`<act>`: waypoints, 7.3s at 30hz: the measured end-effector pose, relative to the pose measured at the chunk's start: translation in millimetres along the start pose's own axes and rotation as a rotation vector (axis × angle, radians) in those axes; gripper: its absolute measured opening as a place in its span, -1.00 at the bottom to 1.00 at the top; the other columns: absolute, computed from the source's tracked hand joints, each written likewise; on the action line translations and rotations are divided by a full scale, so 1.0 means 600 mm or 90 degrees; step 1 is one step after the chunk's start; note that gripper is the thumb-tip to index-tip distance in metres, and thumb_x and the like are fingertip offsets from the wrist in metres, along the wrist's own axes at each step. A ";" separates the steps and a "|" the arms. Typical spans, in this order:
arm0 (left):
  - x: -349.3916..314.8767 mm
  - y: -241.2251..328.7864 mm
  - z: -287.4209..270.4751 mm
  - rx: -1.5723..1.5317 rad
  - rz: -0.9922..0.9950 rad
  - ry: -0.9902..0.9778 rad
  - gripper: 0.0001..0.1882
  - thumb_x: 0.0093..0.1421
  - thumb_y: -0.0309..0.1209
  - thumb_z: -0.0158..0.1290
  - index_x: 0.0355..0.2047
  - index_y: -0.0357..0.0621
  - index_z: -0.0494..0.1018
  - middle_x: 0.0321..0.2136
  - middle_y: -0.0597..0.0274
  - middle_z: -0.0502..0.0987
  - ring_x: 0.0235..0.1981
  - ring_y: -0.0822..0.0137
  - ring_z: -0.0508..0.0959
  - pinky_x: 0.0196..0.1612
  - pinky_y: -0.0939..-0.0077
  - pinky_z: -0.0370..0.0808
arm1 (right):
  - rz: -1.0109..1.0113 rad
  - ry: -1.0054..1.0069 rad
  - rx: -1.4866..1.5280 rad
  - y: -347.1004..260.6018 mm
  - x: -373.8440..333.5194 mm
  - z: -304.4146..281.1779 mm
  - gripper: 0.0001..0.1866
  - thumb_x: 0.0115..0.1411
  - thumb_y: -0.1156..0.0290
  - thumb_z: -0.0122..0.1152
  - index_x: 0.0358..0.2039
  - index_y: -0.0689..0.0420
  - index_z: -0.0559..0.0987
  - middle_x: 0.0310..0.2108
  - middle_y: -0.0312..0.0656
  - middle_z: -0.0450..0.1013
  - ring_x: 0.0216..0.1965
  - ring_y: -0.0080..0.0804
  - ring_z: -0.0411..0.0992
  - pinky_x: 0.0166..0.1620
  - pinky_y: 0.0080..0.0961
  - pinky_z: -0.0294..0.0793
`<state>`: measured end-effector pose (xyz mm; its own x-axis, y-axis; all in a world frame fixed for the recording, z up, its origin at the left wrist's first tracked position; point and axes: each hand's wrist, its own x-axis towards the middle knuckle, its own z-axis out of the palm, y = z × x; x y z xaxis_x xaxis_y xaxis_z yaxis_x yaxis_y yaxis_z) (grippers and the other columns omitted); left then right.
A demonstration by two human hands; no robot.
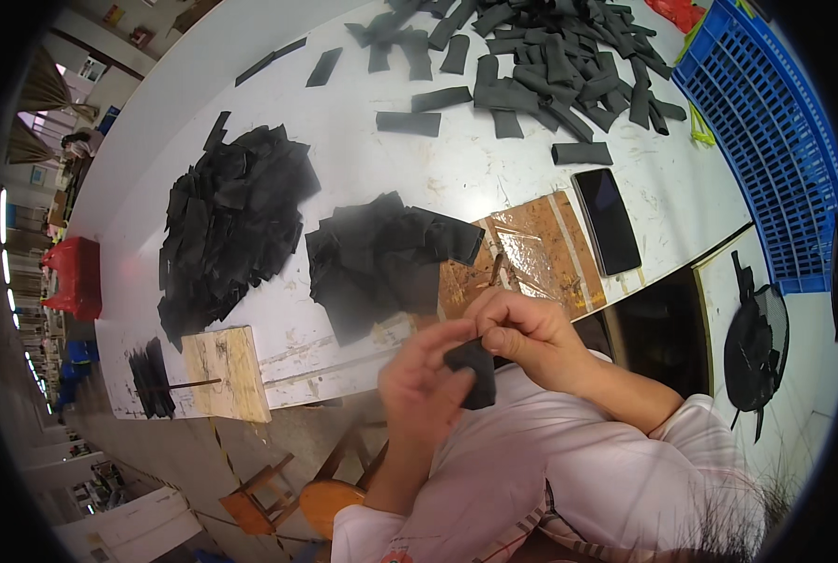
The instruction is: Processing or sorting black rectangular foam components at a factory workbench.
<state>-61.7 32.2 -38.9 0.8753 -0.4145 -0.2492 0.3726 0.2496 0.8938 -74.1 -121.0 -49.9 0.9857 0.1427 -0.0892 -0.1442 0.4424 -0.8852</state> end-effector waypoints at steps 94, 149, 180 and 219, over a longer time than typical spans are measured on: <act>0.110 -0.012 0.027 -0.057 0.399 0.024 -0.89 0.10 -0.47 -0.04 -0.42 -0.27 0.36 -0.45 0.09 0.40 -0.37 0.27 0.35 -0.21 0.39 0.31 | -0.289 -0.049 -0.710 0.015 0.062 -0.099 -0.80 -0.01 0.28 0.11 -0.55 0.16 0.46 -0.67 -0.08 0.38 -0.59 -0.15 0.38 -0.54 -0.30 0.30; 0.045 0.016 -0.070 0.505 -0.037 -0.145 -0.87 -0.04 -0.66 -0.01 -0.42 -0.31 0.41 -0.62 0.35 0.41 -0.61 0.63 0.36 -0.55 0.81 0.29 | 0.025 -0.371 -0.566 -0.002 0.044 -0.063 -0.88 -0.03 0.51 0.08 -0.50 0.30 0.47 -0.53 -0.06 0.39 -0.43 -0.16 0.37 -0.35 -0.38 0.32; 0.031 -0.087 -0.017 0.239 0.198 0.299 -0.79 -0.06 -0.75 -0.18 -0.37 -0.33 0.32 -0.49 0.21 0.43 -0.79 0.65 0.22 -0.74 0.82 0.17 | 0.274 -0.021 0.217 0.072 0.022 -0.018 -0.86 0.07 0.44 0.05 -0.43 0.27 0.42 -0.56 -0.31 0.35 -0.59 -0.69 0.25 -0.58 -0.77 0.17; 0.142 0.009 0.016 -0.640 -0.245 0.007 -0.74 0.13 -0.58 -0.31 -0.22 -0.31 0.33 -0.68 0.24 0.39 -0.92 0.68 0.05 -0.86 0.80 -0.05 | 0.165 -0.052 0.033 -0.049 0.096 -0.089 -0.78 0.12 0.30 0.03 -0.58 0.15 0.41 -0.70 -0.42 0.22 -0.69 -0.72 0.12 -0.63 -0.80 0.09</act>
<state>12.0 -10.4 -51.7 0.6460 -0.6122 -0.4560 0.7020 0.7111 0.0399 -8.7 -173.3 -53.3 0.9055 0.3271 -0.2703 -0.3967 0.4263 -0.8129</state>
